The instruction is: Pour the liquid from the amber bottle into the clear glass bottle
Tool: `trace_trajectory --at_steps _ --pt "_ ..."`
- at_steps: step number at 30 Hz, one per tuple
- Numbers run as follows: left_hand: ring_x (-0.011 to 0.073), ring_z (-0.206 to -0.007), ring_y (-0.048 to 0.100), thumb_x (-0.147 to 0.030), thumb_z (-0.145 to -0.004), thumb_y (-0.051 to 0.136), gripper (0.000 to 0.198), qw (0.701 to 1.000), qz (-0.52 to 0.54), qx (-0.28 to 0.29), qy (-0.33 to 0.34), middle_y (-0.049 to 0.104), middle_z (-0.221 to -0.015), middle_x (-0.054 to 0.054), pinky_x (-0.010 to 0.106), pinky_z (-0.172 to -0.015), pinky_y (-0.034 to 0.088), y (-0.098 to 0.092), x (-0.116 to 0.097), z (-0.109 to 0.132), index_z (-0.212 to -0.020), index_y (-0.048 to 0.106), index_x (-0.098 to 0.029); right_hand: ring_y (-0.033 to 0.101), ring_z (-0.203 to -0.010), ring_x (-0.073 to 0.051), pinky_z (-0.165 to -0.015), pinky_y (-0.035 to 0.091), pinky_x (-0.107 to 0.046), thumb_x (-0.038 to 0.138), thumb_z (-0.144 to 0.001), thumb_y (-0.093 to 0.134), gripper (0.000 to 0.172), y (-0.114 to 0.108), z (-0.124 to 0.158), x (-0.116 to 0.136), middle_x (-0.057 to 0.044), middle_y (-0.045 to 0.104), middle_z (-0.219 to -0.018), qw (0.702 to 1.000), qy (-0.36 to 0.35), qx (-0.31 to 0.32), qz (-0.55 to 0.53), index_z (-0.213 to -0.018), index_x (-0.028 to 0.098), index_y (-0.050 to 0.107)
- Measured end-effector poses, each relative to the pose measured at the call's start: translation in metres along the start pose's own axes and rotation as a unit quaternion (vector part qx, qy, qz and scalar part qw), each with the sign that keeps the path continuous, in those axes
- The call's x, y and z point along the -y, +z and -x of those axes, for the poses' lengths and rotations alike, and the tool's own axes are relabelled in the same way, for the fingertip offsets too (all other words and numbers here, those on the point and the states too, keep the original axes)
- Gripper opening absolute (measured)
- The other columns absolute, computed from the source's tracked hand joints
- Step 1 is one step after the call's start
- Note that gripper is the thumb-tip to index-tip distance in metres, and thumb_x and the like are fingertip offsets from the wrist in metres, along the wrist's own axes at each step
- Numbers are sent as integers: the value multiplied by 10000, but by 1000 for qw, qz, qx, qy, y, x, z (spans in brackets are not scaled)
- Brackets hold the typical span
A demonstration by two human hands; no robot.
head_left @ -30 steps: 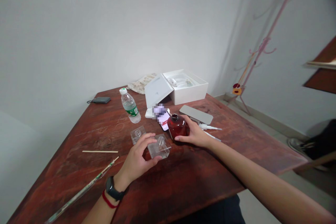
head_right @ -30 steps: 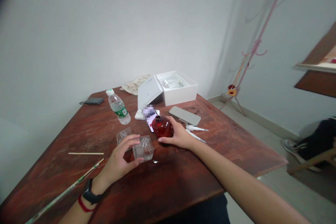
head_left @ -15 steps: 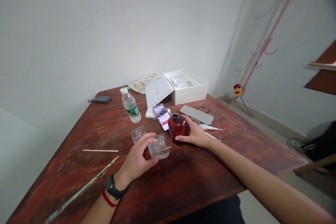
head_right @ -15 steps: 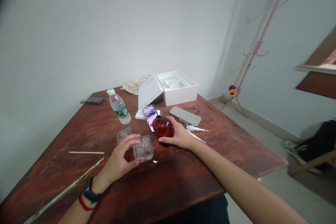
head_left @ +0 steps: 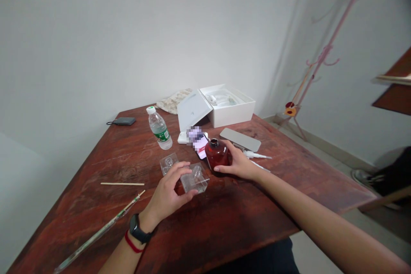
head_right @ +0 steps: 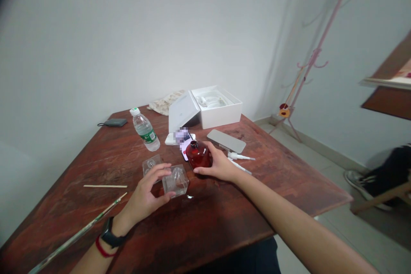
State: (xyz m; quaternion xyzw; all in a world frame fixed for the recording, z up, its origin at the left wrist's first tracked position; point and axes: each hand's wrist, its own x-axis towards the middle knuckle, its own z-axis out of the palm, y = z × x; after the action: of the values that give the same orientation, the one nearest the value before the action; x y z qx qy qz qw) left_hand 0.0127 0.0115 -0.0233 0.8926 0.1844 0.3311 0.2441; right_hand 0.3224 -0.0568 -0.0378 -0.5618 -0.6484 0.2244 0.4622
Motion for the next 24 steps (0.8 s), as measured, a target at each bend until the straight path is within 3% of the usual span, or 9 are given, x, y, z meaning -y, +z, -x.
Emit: trace_trajectory --at_steps 24 --pt "341 -1338 666 -413 -952 815 416 1000 -1 3 -4 665 -1440 165 541 -1150 551 1 0 0 -1300 661 -247 673 -1351 -396 -1191 484 -614 543 -741 935 924 -2 0 9 -165 706 -1437 1000 -5 1 6 -1504 239 512"
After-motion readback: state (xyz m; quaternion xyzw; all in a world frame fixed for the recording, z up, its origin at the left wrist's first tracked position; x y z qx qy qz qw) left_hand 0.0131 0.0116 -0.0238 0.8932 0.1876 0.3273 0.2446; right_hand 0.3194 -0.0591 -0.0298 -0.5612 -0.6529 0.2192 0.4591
